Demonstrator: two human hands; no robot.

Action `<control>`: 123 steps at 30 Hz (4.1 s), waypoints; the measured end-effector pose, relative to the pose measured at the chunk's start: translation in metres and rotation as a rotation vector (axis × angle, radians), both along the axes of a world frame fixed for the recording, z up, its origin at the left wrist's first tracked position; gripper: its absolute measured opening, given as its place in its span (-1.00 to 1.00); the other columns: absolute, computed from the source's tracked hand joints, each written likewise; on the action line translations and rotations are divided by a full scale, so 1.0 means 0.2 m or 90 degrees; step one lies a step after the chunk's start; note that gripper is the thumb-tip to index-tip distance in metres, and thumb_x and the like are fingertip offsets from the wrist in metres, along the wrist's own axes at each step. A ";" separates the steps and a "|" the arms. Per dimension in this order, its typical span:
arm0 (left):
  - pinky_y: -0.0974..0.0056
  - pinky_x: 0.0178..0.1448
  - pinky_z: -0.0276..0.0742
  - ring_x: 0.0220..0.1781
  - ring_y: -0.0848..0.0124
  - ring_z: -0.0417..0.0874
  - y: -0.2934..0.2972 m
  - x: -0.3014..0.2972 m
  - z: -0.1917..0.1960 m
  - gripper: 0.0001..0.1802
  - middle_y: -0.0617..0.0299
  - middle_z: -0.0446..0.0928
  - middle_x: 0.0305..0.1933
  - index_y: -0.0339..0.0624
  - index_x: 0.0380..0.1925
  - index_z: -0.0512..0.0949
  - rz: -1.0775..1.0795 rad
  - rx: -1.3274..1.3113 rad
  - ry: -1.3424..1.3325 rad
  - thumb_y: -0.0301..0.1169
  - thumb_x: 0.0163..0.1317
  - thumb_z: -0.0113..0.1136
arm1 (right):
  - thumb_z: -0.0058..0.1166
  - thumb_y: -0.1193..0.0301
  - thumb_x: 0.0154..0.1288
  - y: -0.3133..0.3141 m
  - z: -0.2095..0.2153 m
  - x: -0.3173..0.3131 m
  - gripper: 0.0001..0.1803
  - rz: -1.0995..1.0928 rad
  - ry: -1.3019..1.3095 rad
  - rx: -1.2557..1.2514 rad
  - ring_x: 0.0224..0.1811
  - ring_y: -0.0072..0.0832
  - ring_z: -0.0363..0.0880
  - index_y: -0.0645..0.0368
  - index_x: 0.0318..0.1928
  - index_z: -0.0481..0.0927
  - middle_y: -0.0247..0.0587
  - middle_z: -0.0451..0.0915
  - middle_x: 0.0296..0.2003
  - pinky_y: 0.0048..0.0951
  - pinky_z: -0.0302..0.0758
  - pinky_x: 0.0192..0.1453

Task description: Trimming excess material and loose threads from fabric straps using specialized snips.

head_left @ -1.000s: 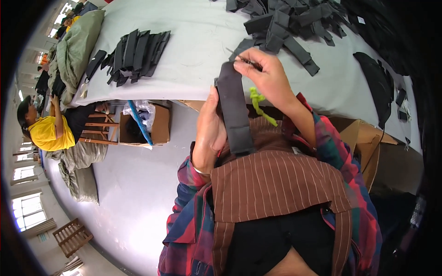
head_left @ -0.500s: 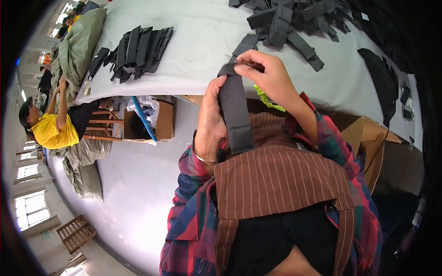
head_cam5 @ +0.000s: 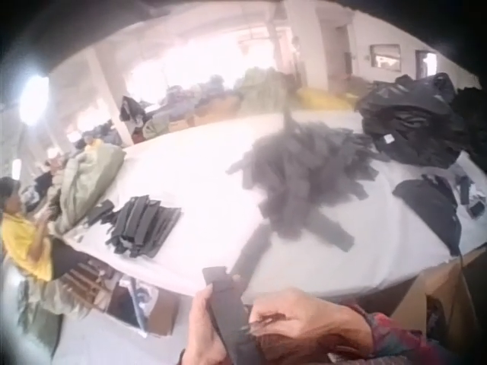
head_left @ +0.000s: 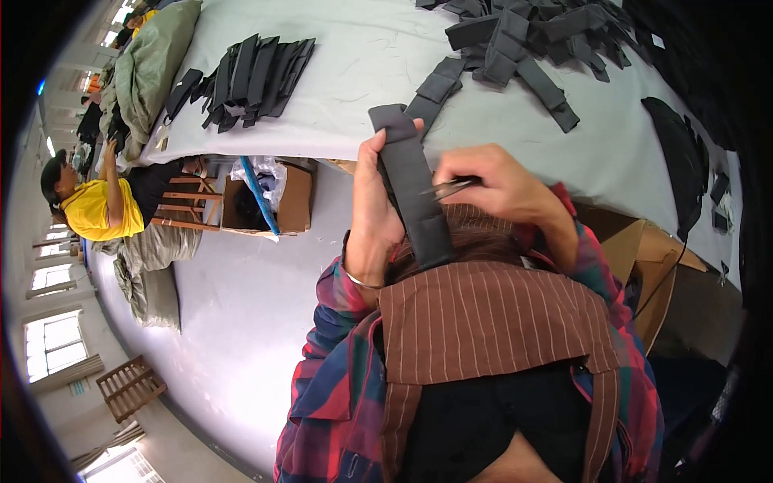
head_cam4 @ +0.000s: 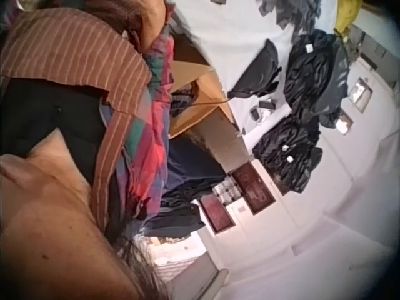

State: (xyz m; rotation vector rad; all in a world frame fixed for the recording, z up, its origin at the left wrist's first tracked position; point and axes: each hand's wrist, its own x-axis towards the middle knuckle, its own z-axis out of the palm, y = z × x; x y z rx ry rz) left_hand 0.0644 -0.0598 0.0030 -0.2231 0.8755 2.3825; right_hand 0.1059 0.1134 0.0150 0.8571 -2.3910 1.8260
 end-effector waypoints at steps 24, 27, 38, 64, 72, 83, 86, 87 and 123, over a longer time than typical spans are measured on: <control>0.31 -0.24 0.43 -0.39 0.33 0.48 -0.07 -0.06 0.07 0.20 0.18 0.45 -0.42 -0.34 0.25 0.30 0.032 -0.566 0.943 0.28 -0.32 0.38 | 0.12 0.44 0.29 -0.03 0.05 0.00 -0.60 -0.015 -0.493 -0.433 -0.25 -0.69 0.53 0.29 0.11 0.44 -0.32 0.56 -0.20 -0.62 0.49 -0.11; 0.31 -0.27 0.41 -0.43 0.34 0.44 -0.07 -0.08 0.06 0.10 0.21 0.41 -0.46 -0.36 0.19 0.37 0.075 -0.498 0.889 0.24 -0.26 0.40 | 0.07 0.53 0.26 -0.03 0.01 -0.01 -0.60 -0.089 -0.420 -0.328 -0.23 -0.72 0.51 0.30 0.12 0.42 -0.33 0.56 -0.17 -0.63 0.48 -0.07; 0.42 0.00 0.39 -0.07 0.49 0.46 -0.07 -0.05 0.01 -0.74 0.18 0.43 -0.02 -0.35 -0.04 0.51 0.436 -0.627 0.669 -0.43 0.38 -0.03 | 0.03 0.63 0.20 -0.07 -0.06 -0.04 -0.82 -0.374 -0.078 -0.153 -0.45 -0.77 0.43 0.30 -0.17 0.55 -0.32 0.60 -0.47 -0.66 0.35 -0.39; 0.33 -0.22 0.51 -0.44 0.39 0.52 0.07 -0.23 -0.09 -0.73 0.20 0.45 -0.52 -0.20 -0.19 0.35 0.120 -0.030 0.082 -0.33 0.26 0.21 | 0.14 0.65 0.03 0.02 -0.20 -0.04 -0.78 -0.441 -0.016 -0.020 -0.48 -0.44 0.51 0.22 -0.24 0.56 -0.25 0.55 -0.52 -0.47 0.41 -0.38; 0.22 -0.05 0.60 -0.18 0.22 0.63 0.06 -0.24 -0.05 -0.67 -0.08 0.56 -0.13 -0.34 0.02 0.34 0.080 -0.147 0.170 -0.41 0.33 0.08 | 0.18 0.48 0.04 0.17 -0.17 -0.11 -0.70 -0.381 -0.013 0.073 -0.31 -0.24 0.54 0.07 -0.14 0.60 -0.23 0.59 -0.33 -0.36 0.39 -0.22; 0.20 0.05 0.57 -0.07 0.22 0.60 0.03 -0.25 -0.07 -0.27 -0.22 0.46 0.04 -0.25 0.37 -0.13 0.125 -0.191 0.203 -0.59 0.29 -0.02 | 0.25 0.33 0.06 0.16 -0.07 -0.15 -0.70 -0.320 0.156 0.250 -0.45 -0.50 0.43 -0.07 -0.12 0.64 -0.48 0.50 -0.51 -0.44 0.12 -0.29; 0.22 0.05 0.57 -0.08 0.24 0.60 0.01 -0.25 -0.06 -0.36 -0.21 0.47 0.04 -0.29 0.33 0.01 0.117 -0.181 0.190 -0.60 0.28 -0.01 | 0.27 0.33 0.04 0.13 -0.07 -0.16 -0.74 -0.315 0.169 0.235 -0.47 -0.50 0.40 -0.07 -0.18 0.64 -0.50 0.49 -0.54 -0.42 0.11 -0.29; 0.23 0.05 0.57 -0.08 0.25 0.60 0.00 -0.24 -0.05 -0.40 -0.21 0.47 0.04 -0.31 0.31 0.07 0.113 -0.174 0.192 -0.60 0.27 -0.01 | 0.26 0.34 0.04 0.11 -0.07 -0.16 -0.76 -0.316 0.170 0.230 -0.47 -0.50 0.41 -0.06 -0.21 0.64 -0.50 0.50 -0.54 -0.42 0.11 -0.29; 0.43 -0.24 0.46 -0.24 0.49 0.56 0.09 -0.17 -0.05 -0.51 0.18 0.52 -0.16 -0.24 0.00 0.16 0.114 -0.106 0.120 -0.54 0.17 0.22 | 0.23 0.53 0.14 0.00 -0.19 -0.15 -0.84 -0.297 -0.217 -0.108 -0.50 -0.78 0.22 0.27 -0.44 0.47 -0.56 0.36 -0.59 -0.67 0.19 -0.43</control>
